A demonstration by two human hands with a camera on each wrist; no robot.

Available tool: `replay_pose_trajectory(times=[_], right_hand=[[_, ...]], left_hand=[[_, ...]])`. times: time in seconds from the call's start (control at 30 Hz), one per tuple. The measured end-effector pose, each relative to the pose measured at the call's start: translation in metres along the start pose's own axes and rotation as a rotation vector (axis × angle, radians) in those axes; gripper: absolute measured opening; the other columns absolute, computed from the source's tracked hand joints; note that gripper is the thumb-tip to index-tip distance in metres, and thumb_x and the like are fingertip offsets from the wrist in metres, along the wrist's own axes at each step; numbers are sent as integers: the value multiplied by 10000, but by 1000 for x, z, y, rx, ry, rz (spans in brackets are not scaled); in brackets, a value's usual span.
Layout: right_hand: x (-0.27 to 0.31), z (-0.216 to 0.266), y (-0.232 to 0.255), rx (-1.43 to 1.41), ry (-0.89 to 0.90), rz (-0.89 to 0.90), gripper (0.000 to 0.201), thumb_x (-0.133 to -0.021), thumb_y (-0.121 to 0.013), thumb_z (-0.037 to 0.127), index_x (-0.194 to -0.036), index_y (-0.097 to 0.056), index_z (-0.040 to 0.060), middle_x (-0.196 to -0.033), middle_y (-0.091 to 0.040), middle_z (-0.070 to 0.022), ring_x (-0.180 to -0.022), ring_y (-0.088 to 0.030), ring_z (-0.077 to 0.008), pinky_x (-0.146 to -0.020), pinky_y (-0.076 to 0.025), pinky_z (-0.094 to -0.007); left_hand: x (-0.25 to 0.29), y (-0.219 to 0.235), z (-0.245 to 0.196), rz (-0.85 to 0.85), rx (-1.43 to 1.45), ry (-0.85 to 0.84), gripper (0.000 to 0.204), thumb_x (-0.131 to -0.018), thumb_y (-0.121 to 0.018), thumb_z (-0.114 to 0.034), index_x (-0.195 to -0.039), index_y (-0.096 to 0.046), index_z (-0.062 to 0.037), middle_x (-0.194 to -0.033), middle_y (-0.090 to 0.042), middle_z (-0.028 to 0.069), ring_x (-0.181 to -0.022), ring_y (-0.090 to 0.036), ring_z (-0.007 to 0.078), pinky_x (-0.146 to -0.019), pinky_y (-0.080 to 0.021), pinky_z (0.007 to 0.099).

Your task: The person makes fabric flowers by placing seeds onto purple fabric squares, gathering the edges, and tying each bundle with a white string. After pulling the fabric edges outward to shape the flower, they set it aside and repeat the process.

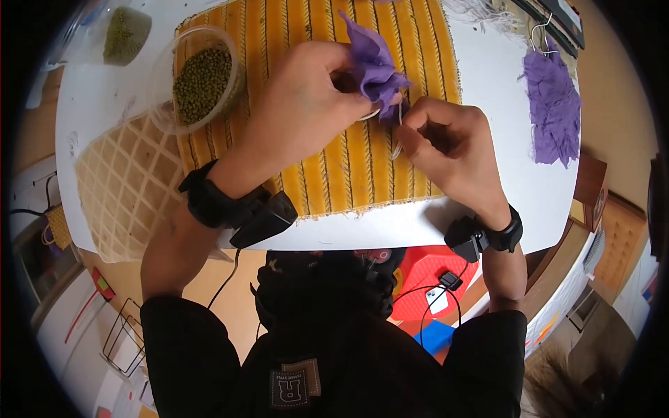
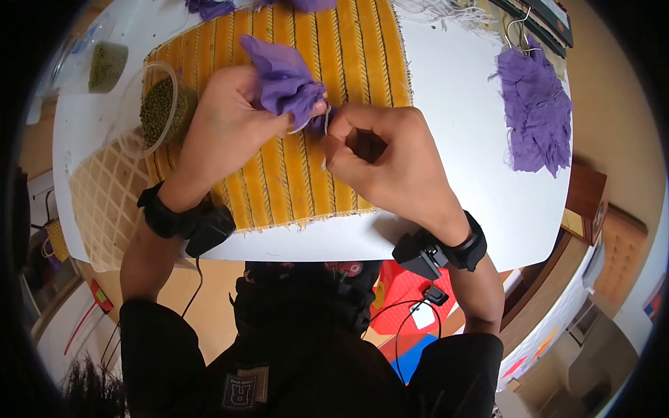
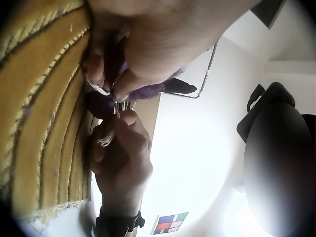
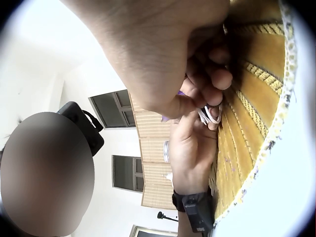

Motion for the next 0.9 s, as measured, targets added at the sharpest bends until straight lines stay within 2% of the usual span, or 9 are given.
replay_pose_trajectory(times=[0.1,0.17,0.27,0.53,0.6,0.8,0.9], right_hand=[[-1,2,0,36,14,10,35,-790,-618,12,-763,-606,-7,-579,-498,43,-527,-422,-9,-470,-322,-211],[-2,0,0,36,17,-2,42,-795,-615,19,-765,-606,-8,-576,-496,40,-522,-419,-12,-469,-323,-214],[-2,1,1,64,17,-11,56,-805,-610,32,-765,-606,-7,-569,-496,25,-506,-424,-23,-466,-331,-222],[-2,11,-1,144,70,-21,62,-815,-634,51,-784,-603,8,-554,-512,-17,-476,-468,-68,-462,-356,-247],[-2,13,-1,228,50,31,68,-826,-643,55,-817,-592,10,-565,-518,-11,-486,-467,-60,-463,-357,-247],[-3,3,7,13,23,-73,96,-845,-666,69,-824,-592,14,-552,-511,15,-490,-453,-39,-450,-343,-236],[-1,10,6,139,33,-75,136,-839,-696,101,-796,-608,7,-537,-523,16,-477,-461,-49,-452,-355,-232]], left_hand=[[0,-4,3,44,78,44,147,-854,-677,-68,-955,-674,38,-802,-678,50,-736,-613,72,-642,-475,219],[0,-9,10,95,299,121,132,-879,-629,-54,-973,-654,34,-795,-672,61,-705,-625,91,-588,-469,211],[0,-10,10,114,355,169,122,-892,-592,-45,-981,-635,25,-791,-669,76,-672,-644,115,-540,-465,206],[1,-10,10,125,337,216,129,-888,-625,-86,-963,-621,19,-778,-666,86,-635,-653,134,-509,-454,207],[0,-10,10,128,340,225,134,-889,-632,-96,-957,-621,18,-777,-666,86,-639,-655,135,-508,-453,206],[0,-10,10,129,330,250,162,-892,-655,-141,-949,-624,8,-779,-672,85,-648,-664,133,-505,-452,203],[0,-9,11,116,301,246,165,-895,-657,-148,-947,-626,6,-780,-674,85,-650,-664,130,-506,-452,204]])
Point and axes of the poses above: each hand's wrist, its own x-axis away from the middle knuckle, its own y-axis out of the back of the hand, z = x × y, the point moved 10 cm from there along -x, towards the middle knuckle
